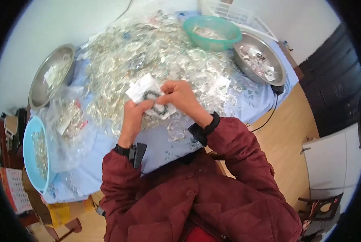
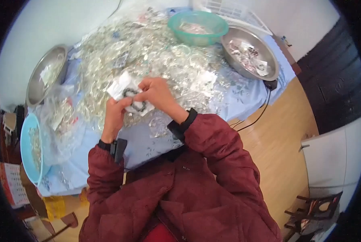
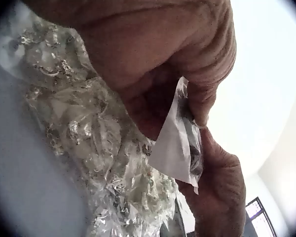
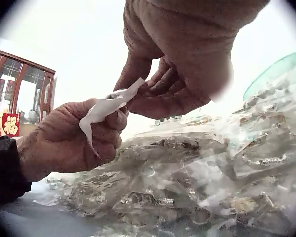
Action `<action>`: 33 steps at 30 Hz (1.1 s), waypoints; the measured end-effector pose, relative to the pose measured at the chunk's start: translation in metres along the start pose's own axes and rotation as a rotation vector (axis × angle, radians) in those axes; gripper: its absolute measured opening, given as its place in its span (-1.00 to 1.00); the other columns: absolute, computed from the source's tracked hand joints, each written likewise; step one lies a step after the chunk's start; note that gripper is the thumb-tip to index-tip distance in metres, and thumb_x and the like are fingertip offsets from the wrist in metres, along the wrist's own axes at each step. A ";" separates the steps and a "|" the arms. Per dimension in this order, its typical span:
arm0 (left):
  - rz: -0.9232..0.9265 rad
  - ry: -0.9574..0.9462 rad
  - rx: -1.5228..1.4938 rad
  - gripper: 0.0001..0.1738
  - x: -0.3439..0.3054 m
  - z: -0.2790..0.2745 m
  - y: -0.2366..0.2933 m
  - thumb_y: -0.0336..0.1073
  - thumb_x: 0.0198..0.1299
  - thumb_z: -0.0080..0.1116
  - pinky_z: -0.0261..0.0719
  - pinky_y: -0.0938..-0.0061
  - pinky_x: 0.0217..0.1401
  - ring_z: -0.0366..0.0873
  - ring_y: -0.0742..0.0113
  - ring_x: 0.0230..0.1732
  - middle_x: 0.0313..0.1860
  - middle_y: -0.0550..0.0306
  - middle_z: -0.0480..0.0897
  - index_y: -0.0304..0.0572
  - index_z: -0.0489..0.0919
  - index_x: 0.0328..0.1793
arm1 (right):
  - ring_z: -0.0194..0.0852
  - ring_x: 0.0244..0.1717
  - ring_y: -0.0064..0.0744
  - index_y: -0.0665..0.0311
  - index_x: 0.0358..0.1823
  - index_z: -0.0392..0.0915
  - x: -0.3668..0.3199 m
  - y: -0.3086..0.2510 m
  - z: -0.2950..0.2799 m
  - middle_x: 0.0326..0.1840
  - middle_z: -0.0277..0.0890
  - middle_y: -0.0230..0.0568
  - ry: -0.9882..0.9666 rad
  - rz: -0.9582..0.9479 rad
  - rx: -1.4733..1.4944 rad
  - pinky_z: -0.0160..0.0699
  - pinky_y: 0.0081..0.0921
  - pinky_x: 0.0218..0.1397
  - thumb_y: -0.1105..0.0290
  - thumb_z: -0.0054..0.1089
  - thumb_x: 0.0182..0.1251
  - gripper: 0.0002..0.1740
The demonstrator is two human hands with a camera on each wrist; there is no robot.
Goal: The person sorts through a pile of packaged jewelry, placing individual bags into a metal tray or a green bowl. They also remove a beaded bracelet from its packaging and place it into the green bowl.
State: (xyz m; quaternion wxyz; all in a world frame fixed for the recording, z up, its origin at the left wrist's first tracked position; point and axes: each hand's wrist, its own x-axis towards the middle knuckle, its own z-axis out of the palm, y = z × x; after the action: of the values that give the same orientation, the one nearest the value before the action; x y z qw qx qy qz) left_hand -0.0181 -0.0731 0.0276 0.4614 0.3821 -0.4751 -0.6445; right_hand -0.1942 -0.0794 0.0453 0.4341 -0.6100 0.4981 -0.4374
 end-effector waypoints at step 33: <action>0.069 -0.110 -0.013 -0.72 -0.016 0.034 0.003 -0.29 0.15 0.02 0.31 0.67 -0.52 0.38 0.59 -0.58 -0.48 0.22 0.57 -0.33 0.53 -0.10 | 0.57 -0.42 -0.49 0.38 -0.15 0.54 -0.036 0.000 -0.039 -0.30 0.59 -0.23 -0.047 0.188 0.541 0.57 -0.58 -0.42 0.46 0.19 0.12 -0.75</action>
State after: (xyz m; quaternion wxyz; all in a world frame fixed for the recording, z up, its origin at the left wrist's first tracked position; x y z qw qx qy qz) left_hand -0.0449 -0.0494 0.0405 0.4593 0.3264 -0.5084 -0.6512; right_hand -0.2366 -0.0475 0.0512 0.6314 -0.4331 0.4075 -0.4978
